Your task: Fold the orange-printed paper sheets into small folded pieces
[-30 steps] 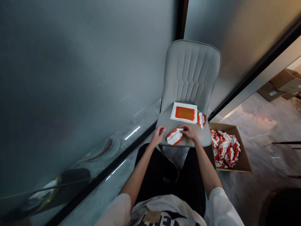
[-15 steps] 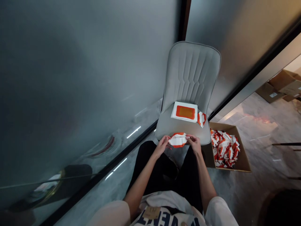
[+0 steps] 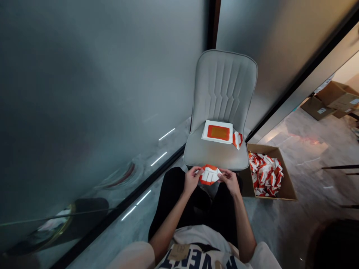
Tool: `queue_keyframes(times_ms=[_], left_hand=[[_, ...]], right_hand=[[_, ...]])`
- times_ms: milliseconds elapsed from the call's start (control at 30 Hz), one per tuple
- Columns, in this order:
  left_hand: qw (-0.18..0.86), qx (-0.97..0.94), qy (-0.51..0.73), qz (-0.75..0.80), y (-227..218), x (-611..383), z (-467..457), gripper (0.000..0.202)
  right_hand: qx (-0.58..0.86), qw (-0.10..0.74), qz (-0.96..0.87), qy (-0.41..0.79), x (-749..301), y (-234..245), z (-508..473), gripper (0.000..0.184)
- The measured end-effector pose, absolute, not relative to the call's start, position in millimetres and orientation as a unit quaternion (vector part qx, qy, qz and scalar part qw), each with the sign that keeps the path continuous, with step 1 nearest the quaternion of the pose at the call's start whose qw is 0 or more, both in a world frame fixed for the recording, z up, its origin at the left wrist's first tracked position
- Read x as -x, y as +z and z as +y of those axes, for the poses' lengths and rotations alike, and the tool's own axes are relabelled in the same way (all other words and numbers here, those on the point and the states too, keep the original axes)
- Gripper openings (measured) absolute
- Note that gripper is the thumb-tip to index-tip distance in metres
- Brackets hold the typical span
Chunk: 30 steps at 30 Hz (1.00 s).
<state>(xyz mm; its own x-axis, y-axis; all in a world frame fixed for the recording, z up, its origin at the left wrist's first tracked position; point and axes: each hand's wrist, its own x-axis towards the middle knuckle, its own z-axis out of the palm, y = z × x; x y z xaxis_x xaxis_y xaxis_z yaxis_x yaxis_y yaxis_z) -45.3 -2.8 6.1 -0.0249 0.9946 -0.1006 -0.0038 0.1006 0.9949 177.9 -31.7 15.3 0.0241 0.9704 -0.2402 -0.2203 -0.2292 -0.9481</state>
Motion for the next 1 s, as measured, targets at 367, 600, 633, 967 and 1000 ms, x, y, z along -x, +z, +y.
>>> queue_keyframes(times_ms=[367, 600, 633, 967, 1000], left_hand=[[0.694, -0.5, 0.281, 0.435, 41.0, 86.8, -15.3, 0.059], [0.685, -0.523, 0.269, 0.431, 64.4, 87.5, -21.4, 0.05], [0.683, -0.528, 0.269, 0.428, 67.4, 86.5, -21.5, 0.048], [0.662, -0.568, 0.255, 0.416, 98.4, 83.2, -25.5, 0.038], [0.662, -0.58, 0.249, 0.405, 101.2, 82.6, -26.2, 0.038]], right_hand=[[0.49, 0.444, -0.434, 0.612, -185.3, 31.4, -59.2, 0.036], [0.478, 0.452, -0.414, 0.63, -182.1, 45.9, -70.6, 0.037], [0.479, 0.45, -0.416, 0.629, -181.5, 47.7, -71.4, 0.036], [0.507, 0.472, -0.464, 0.552, -186.2, 69.3, -75.4, 0.02], [0.506, 0.469, -0.473, 0.547, -186.5, 72.3, -76.3, 0.019]])
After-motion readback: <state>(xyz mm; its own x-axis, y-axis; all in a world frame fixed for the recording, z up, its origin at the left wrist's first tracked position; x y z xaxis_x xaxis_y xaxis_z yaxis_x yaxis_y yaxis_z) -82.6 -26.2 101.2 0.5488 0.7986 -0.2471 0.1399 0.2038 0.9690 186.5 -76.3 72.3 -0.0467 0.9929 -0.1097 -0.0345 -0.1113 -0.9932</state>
